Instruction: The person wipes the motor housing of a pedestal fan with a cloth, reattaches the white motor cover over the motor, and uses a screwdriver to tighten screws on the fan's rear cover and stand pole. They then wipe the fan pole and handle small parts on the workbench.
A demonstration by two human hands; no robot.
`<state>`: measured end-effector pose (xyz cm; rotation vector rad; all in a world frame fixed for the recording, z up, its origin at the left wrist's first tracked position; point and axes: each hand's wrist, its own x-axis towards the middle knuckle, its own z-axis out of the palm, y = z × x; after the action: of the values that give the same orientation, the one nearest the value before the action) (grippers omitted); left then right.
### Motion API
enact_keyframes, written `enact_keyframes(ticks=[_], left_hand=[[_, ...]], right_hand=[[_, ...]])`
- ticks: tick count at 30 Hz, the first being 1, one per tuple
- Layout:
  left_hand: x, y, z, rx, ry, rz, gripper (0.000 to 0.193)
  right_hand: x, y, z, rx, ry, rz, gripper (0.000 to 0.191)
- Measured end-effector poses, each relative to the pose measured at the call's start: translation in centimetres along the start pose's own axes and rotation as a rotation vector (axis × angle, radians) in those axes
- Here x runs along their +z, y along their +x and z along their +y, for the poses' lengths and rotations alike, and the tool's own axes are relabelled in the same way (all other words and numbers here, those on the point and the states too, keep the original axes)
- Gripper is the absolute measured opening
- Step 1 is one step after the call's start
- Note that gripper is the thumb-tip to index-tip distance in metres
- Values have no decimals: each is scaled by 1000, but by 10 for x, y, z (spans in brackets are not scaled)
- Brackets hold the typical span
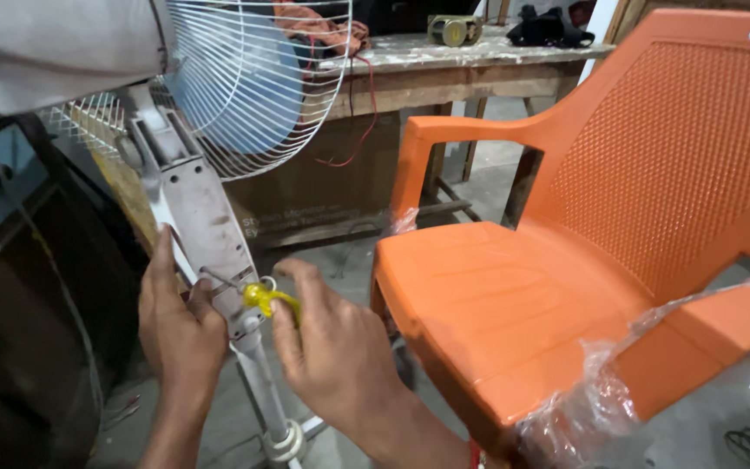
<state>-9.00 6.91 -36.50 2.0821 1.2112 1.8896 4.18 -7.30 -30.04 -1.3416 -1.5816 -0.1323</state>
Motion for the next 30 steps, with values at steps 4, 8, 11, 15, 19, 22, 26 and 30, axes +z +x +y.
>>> enact_keyframes(ticks=[4, 8, 11, 15, 19, 22, 26, 30], left_hand=[[3, 5, 6, -5, 112, -10, 81], [6, 6, 4, -76, 107, -20, 79], [6, 7, 0, -50, 70, -7, 78], [4, 7, 0, -74, 44, -29, 78], [1, 9, 2, -63, 40, -39, 77], [-2, 10, 3, -94, 21, -73, 76], [-2, 11, 3, -89, 42, -75, 78], [-3, 12, 2, -93, 36, -81, 78]], right_hand=[[-8, 3, -3, -88, -34, -23, 27], [-19, 5, -2, -143, -46, -73, 24], [-20, 6, -4, -157, -56, -93, 23], [-14, 5, -12, -132, -35, -61, 28], [-16, 8, -14, 35, -120, -138, 48], [-17, 11, -14, 156, -193, -299, 37], [-15, 10, -15, 51, -163, -260, 25], [-14, 5, -14, 35, -110, -229, 27]])
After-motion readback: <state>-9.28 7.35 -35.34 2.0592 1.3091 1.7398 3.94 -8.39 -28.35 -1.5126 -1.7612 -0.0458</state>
